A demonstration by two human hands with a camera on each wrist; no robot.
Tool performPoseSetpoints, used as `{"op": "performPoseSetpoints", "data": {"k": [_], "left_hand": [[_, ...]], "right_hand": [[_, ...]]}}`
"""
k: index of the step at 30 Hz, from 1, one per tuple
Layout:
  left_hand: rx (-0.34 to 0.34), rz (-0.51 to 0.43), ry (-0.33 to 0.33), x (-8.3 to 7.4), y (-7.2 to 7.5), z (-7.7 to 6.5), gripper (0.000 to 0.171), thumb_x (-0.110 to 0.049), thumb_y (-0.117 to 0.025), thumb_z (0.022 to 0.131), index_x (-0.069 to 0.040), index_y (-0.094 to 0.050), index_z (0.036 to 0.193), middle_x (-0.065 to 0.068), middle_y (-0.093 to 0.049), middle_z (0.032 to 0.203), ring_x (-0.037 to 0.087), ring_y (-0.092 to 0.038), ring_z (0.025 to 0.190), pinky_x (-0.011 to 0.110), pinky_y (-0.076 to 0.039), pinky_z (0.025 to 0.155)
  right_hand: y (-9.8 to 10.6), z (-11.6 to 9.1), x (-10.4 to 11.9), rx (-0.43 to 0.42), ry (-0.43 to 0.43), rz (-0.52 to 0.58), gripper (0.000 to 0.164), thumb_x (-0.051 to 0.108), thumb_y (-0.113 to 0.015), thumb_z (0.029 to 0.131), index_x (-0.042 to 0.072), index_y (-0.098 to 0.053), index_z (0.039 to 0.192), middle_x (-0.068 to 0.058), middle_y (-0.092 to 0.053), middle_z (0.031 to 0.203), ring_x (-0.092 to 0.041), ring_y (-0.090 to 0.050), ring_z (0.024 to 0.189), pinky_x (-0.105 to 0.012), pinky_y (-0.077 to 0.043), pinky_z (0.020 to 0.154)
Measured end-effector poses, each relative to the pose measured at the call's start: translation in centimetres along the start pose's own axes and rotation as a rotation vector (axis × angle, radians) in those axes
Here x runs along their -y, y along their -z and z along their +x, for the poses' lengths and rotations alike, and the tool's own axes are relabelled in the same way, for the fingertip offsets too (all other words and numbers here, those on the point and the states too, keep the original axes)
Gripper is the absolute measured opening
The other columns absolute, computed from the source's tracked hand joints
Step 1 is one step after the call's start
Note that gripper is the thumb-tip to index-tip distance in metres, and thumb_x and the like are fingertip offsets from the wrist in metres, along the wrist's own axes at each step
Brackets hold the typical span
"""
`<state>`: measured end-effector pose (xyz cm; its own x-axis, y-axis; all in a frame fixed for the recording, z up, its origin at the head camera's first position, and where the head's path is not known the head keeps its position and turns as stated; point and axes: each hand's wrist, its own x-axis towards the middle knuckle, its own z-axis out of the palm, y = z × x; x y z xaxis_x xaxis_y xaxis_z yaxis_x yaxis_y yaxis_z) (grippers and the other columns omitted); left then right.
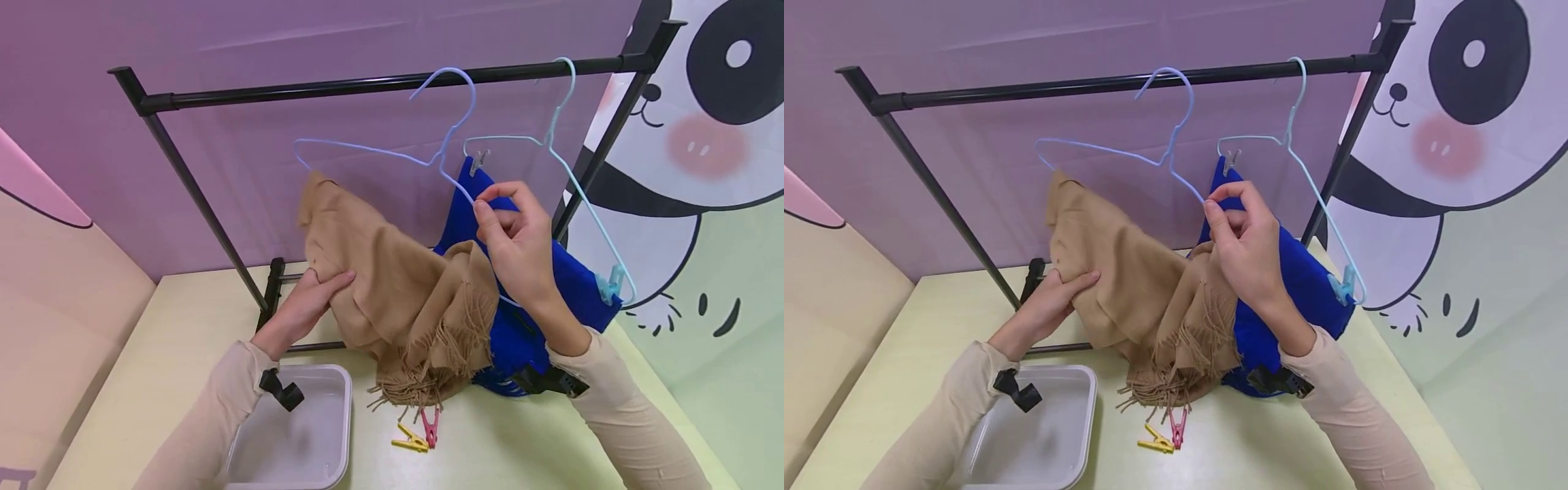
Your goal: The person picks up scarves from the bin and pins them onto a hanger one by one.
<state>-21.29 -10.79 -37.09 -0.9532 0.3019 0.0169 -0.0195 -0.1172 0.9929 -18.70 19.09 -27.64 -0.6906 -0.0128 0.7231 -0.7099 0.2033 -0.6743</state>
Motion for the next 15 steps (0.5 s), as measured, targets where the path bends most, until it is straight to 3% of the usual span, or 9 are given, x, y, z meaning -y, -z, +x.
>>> {"op": "performPoseSetpoints", "data": {"k": [4,7,11,15], "left_hand": [[-0.084,0.288,-0.162,-2.5,-1.8,-1.3,0.023,-0.029,-0.061,0.100,-0.007,-0.059,0.103,0.001,-0.061,0.102,0.013,-0.061,0.096,0.027,-0.047,0.090],[-0.096,0.405,-0.264,-4.6,-2.7,-2.1,0.024,-0.031,-0.061,0.100,-0.007,-0.058,0.102,0.002,-0.059,0.101,0.014,-0.060,0.094,0.028,-0.048,0.087],[-0.044,0.336,-0.355,-6.9,-3.2,-2.2,0.014,-0.019,-0.058,0.100,-0.005,-0.057,0.104,0.004,-0.061,0.097,0.014,-0.065,0.087,0.027,-0.052,0.080],[0.011,0.235,-0.375,-8.5,-3.4,-0.7,0.008,-0.007,-0.054,0.095,-0.003,-0.059,0.097,0.005,-0.060,0.092,0.013,-0.063,0.083,0.026,-0.051,0.077]], "right_hand": [[0.0,-0.1,0.1,0.014,-0.021,-0.009,0.018,0.010,-0.057,0.101,-0.003,-0.057,0.113,-0.003,-0.042,0.051,-0.012,-0.034,0.038,-0.024,-0.027,0.036],[-0.3,-0.3,0.0,0.045,-0.040,0.007,0.017,0.012,-0.057,0.101,-0.001,-0.058,0.113,-0.004,-0.042,0.051,-0.013,-0.033,0.039,-0.025,-0.025,0.036],[-1.0,-0.9,-0.2,0.111,-0.070,0.021,0.015,0.013,-0.057,0.102,0.001,-0.058,0.112,-0.004,-0.042,0.051,-0.014,-0.033,0.040,-0.027,-0.025,0.038],[-1.6,-1.4,0.0,0.170,-0.061,0.017,0.013,0.011,-0.056,0.102,0.003,-0.059,0.113,-0.003,-0.047,0.054,-0.015,-0.039,0.042,-0.027,-0.030,0.040]]}}
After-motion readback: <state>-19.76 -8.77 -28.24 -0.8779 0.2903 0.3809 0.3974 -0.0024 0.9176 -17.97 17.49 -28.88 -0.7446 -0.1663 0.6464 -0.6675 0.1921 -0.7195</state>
